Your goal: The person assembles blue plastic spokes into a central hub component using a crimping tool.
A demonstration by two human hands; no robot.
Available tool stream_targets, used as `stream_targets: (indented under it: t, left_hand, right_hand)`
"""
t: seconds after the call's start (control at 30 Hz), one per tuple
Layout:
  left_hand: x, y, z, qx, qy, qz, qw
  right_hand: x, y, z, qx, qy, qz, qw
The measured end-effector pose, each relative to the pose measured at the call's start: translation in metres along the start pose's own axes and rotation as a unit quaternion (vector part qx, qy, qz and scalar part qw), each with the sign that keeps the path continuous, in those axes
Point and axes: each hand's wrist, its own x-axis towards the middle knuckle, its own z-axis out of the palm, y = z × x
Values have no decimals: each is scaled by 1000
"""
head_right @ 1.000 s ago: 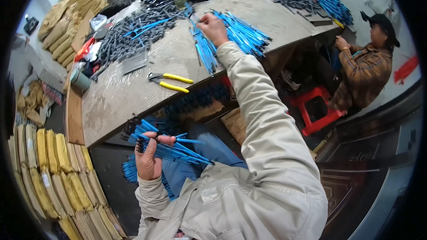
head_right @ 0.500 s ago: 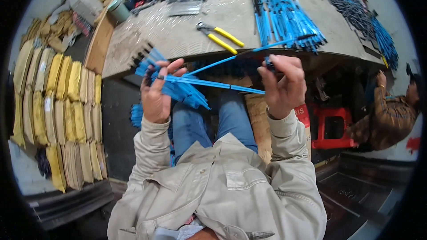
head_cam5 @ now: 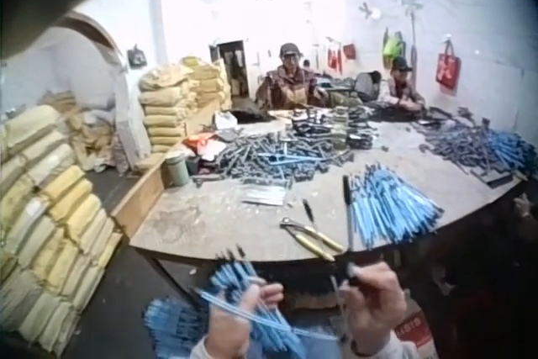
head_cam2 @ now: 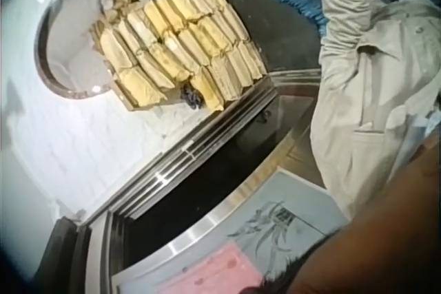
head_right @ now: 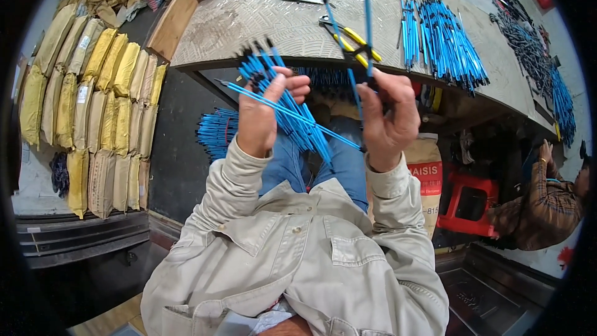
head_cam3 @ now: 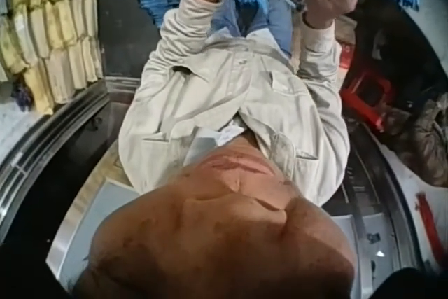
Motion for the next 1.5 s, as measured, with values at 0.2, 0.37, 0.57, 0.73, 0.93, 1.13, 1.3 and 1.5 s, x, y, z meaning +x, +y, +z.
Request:
stream_targets:
  t: [0.2,0.37,0.57,0.73,0.93,1.13,1.3,1.5]
  left_hand:
    - [-1,9,15,-149,56,1,987]
    - [-5,1,24,-198,111,43,973]
    - [-12,-13,17,-116,131,97,980]
    - [-22,11,4,-90,26,68,993]
    - [-35,22,-12,-141,-75,-16,987]
    - [-43,25,0,-136,-139,-37,980]
    - [-44,14,12,-93,-173,-25,980]
    - [-39,-7,10,31,-175,-10,984]
  right_hand:
    - [-22,-6,21,-117,-149,-23,982]
    - [-29,-5,35,-177,-116,-16,977]
    - [-39,-8,39,-185,-127,-33,974]
    - [-45,8,30,27,-163,86,983]
    - [-60,4,25,155,-180,177,955]
    - [-9,-41,-2,17,-162,3,987]
    - [-3,-51,6,-89,-193,-24,977]
    - [-20,-27,8,51,-185,85,978]
